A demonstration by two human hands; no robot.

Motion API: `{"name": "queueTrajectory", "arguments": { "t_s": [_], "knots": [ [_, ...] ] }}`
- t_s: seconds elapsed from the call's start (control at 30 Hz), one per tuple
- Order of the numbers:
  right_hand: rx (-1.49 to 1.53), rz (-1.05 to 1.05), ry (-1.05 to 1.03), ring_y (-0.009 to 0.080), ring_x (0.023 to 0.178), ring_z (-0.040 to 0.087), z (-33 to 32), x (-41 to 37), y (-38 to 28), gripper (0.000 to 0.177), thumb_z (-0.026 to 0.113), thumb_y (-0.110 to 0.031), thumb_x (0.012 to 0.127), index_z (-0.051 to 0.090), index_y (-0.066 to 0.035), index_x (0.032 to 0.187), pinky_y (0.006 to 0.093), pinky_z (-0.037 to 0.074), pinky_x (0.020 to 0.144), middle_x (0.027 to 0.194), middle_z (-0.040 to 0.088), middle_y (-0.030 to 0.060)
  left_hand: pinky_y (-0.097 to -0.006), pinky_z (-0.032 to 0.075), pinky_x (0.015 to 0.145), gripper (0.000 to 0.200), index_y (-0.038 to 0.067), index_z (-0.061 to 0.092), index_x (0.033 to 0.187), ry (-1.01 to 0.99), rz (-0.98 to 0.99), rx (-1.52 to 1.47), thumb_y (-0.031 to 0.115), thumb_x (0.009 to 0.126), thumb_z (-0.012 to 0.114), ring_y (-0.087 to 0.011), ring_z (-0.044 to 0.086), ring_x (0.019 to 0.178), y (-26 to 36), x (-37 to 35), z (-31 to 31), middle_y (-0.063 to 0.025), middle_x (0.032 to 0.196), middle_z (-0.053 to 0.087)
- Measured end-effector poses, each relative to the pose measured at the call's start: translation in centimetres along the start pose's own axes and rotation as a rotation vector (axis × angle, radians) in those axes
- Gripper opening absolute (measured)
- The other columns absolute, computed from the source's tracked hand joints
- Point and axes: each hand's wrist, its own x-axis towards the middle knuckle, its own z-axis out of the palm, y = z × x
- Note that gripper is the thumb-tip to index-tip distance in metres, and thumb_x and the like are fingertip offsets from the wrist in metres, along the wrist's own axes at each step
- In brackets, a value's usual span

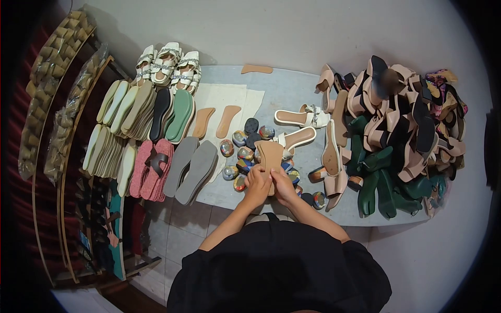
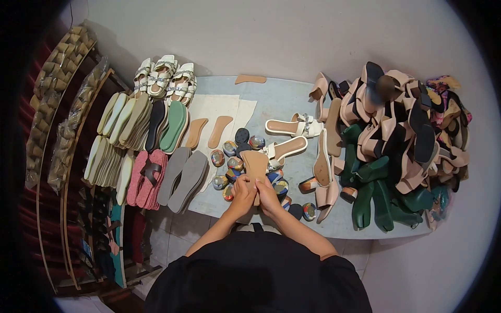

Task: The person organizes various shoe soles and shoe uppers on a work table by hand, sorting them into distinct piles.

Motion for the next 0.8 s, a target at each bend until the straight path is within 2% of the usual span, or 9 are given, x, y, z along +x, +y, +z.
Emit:
{"name": "queueTrajectory", "arguments": {
  "t_s": [0.17,0.27,0.3,0.4,0.53,0.6,0.67,0.73,0.8],
  "knots": [
    [-0.005,0.054,-0.032,0.0156,0.106,0.050,1.3,0.4,1.6,0.037,0.041,-0.018,0.093,0.040,-0.004,0.126,0.0287,0.039,0.088,0.117,0.051,0.0077,-0.0361,0.032,0.096,0.069,0.002,0.027,0.127,-0.049,-0.138,-0.706,0.020,0.071,0.063,-0.0284,0.039,0.113,-0.8,0.0,-2.6,-0.0165,0.119,0.038],
    [0.067,0.036,-0.099,0.0153,0.108,0.049,3.4,0.6,2.2,0.040,0.041,-0.018,0.093,0.037,-0.005,0.130,0.0282,0.038,0.090,0.121,0.050,0.0075,-0.0352,0.031,0.097,0.077,0.002,0.026,0.130,-0.125,-0.083,-0.413,0.020,0.067,0.066,-0.0263,0.039,0.114,-1.3,0.0,-5.7,-0.0158,0.120,0.038],
    [0.027,0.079,-0.123,0.0157,0.112,0.047,4.2,0.6,1.9,0.042,0.039,-0.021,0.093,0.036,-0.004,0.132,0.0286,0.036,0.093,0.124,0.048,0.0073,-0.0340,0.034,0.094,0.072,0.002,0.034,0.126,-0.077,-0.105,-0.370,0.018,0.065,0.068,-0.0237,0.041,0.111,-0.5,0.1,-6.7,-0.0145,0.117,0.039],
    [0.073,0.066,-0.245,0.0156,0.115,0.044,6.8,0.9,2.0,0.045,0.038,-0.027,0.093,0.037,-0.002,0.130,0.0290,0.033,0.096,0.126,0.047,0.0074,-0.0333,0.037,0.091,0.067,0.002,0.039,0.122,-0.072,-0.166,-0.353,0.013,0.064,0.070,-0.0225,0.044,0.107,-1.6,0.6,-9.2,-0.0133,0.114,0.040],
    [0.039,0.190,-0.354,0.0186,0.120,0.039,9.9,3.0,1.5,0.052,0.034,-0.038,0.093,0.038,-0.001,0.130,0.0342,0.028,0.100,0.128,0.045,0.0089,-0.0307,0.039,0.087,0.061,0.001,0.040,0.120,0.048,-0.177,-0.331,0.007,0.066,0.069,-0.0195,0.047,0.102,-3.6,1.7,-12.5,-0.0105,0.108,0.044],
    [-0.198,0.094,-0.262,0.0197,0.118,0.040,9.4,7.7,3.2,0.052,0.042,-0.041,0.090,0.047,-0.001,0.122,0.0319,0.030,0.097,0.121,0.051,0.0120,-0.0295,0.040,0.085,0.058,0.001,0.041,0.120,0.085,-0.225,-0.464,0.006,0.068,0.068,-0.0178,0.049,0.100,-4.9,2.7,-14.3,-0.0092,0.106,0.048],
    [-0.606,-0.044,-0.249,0.0215,0.109,0.049,11.0,11.7,1.3,0.046,0.048,-0.032,0.087,0.048,-0.003,0.122,0.0345,0.033,0.095,0.119,0.053,0.0110,-0.0311,0.041,0.085,0.058,0.000,0.042,0.119,0.128,-0.297,-0.584,0.008,0.068,0.068,-0.0199,0.050,0.099,-5.3,3.5,-16.8,-0.0114,0.107,0.049],
    [-0.893,-0.186,-0.145,0.0258,0.102,0.053,9.1,19.5,3.0,0.048,0.057,-0.028,0.079,0.051,-0.003,0.119,0.0360,0.036,0.092,0.112,0.057,0.0124,-0.0288,0.041,0.083,0.057,-0.001,0.041,0.120,0.179,-0.275,-0.519,0.006,0.070,0.066,-0.0164,0.051,0.096,-7.3,4.0,-18.6,-0.0098,0.105,0.050],
    [-1.233,-0.272,-0.039,0.0286,0.106,0.051,8.7,25.1,2.8,0.056,0.062,-0.030,0.073,0.048,-0.005,0.121,0.0445,0.033,0.095,0.112,0.055,0.0137,-0.0287,0.041,0.083,0.057,-0.001,0.040,0.120,0.198,-0.303,-0.489,0.006,0.070,0.066,-0.0167,0.050,0.096,-8.1,4.7,-20.9,-0.0100,0.104,0.050]
  ]
}}
